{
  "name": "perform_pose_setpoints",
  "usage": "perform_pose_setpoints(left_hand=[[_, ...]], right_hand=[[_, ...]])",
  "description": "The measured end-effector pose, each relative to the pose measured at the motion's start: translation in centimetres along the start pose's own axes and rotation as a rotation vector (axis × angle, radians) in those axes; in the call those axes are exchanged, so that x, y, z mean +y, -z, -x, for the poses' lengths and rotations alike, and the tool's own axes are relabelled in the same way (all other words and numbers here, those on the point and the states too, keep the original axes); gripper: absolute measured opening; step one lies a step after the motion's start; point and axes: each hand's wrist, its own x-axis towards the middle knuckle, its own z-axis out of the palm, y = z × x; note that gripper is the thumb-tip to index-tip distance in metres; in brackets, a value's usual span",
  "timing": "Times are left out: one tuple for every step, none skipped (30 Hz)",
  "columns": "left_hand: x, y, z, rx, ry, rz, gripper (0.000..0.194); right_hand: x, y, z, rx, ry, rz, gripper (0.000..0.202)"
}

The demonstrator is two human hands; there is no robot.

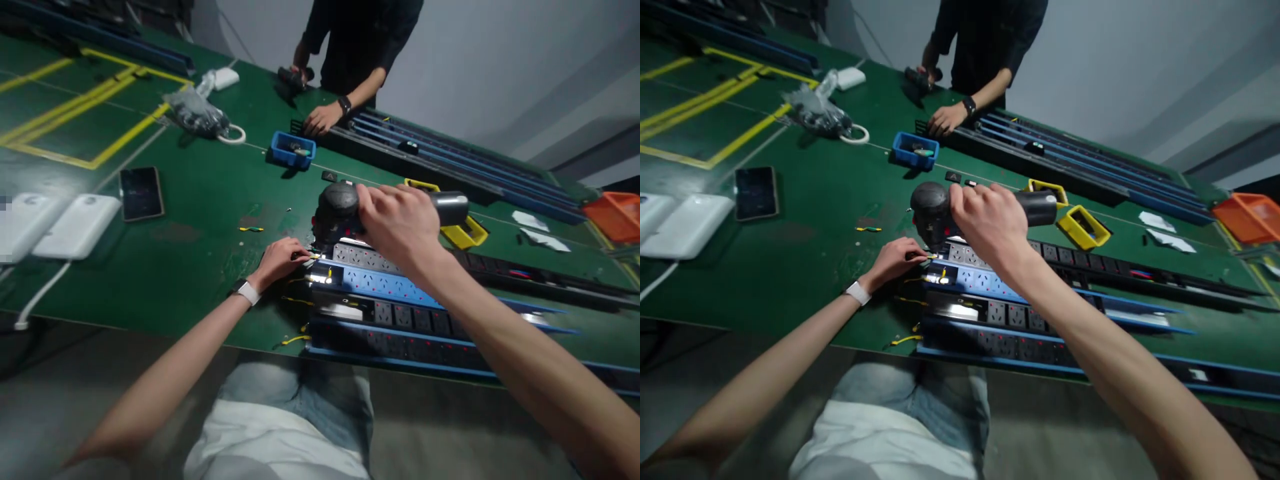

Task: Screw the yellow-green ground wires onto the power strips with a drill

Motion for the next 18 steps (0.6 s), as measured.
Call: perform_pose_setpoints(left_hand=[[0.1, 0.0, 0.0, 0.003, 0.006, 0.003, 0.021], [0.1, 0.0, 0.1, 0.003, 0.008, 0.012, 0.021], [0.2, 0.0, 0.1, 0.005, 0.009, 0.021, 0.021], [0.3, 0.0, 0.2, 0.007, 0.009, 0.031, 0.021], [0.3, 0.0, 0.2, 0.009, 0.008, 0.039, 0.021], [0.4, 0.0, 0.2, 0.012, 0.008, 0.044, 0.021], [0.4, 0.1, 0.3, 0.015, 0.008, 0.050, 0.022], [0.4, 0.1, 0.3, 0.017, 0.008, 0.055, 0.022], [0.4, 0.1, 0.3, 0.020, 0.009, 0.060, 0.023], [0.4, 0.0, 0.3, 0.023, 0.011, 0.062, 0.023], [0.4, 0.0, 0.2, 0.026, 0.013, 0.060, 0.024], [0.4, -0.1, 0.2, 0.030, 0.014, 0.057, 0.024], [0.4, -0.1, 0.2, 0.033, 0.014, 0.052, 0.024], [0.4, -0.2, 0.2, 0.037, 0.013, 0.047, 0.024], [0.4, -0.2, 0.2, 0.041, 0.013, 0.044, 0.024], [0.4, -0.3, 0.1, 0.042, 0.013, 0.040, 0.024], [0.4, -0.3, 0.1, 0.041, 0.015, 0.037, 0.024], [0.4, -0.3, 0.1, 0.036, 0.018, 0.033, 0.025]], right_hand=[[-0.3, 0.2, 0.0, 0.013, 0.013, 0.006, 0.026], [-0.5, 0.3, 0.1, 0.026, 0.024, 0.015, 0.026], [-0.7, 0.3, 0.1, 0.039, 0.030, 0.024, 0.025], [-0.8, 0.3, 0.2, 0.052, 0.031, 0.030, 0.025], [-0.8, 0.3, 0.3, 0.066, 0.026, 0.033, 0.024], [-0.8, 0.2, 0.5, 0.082, 0.015, 0.034, 0.024], [-0.8, 0.0, 0.7, 0.098, 0.000, 0.032, 0.024], [-0.7, -0.2, 0.9, 0.111, -0.017, 0.029, 0.025], [-0.7, -0.4, 1.2, 0.122, -0.036, 0.025, 0.025], [-0.7, -0.6, 1.5, 0.131, -0.057, 0.021, 0.025], [-0.6, -0.7, 1.8, 0.137, -0.078, 0.017, 0.025], [-0.6, -0.9, 2.1, 0.141, -0.101, 0.013, 0.024], [-0.6, -1.0, 2.3, 0.143, -0.120, 0.009, 0.024], [-0.6, -1.1, 2.5, 0.145, -0.140, 0.005, 0.024], [-0.6, -1.2, 2.7, 0.145, -0.159, -0.002, 0.025], [-0.6, -1.3, 2.7, 0.144, -0.178, -0.010, 0.026], [-0.6, -1.4, 2.8, 0.143, -0.194, -0.019, 0.026], [-0.6, -1.5, 2.8, 0.141, -0.208, -0.028, 0.024]])
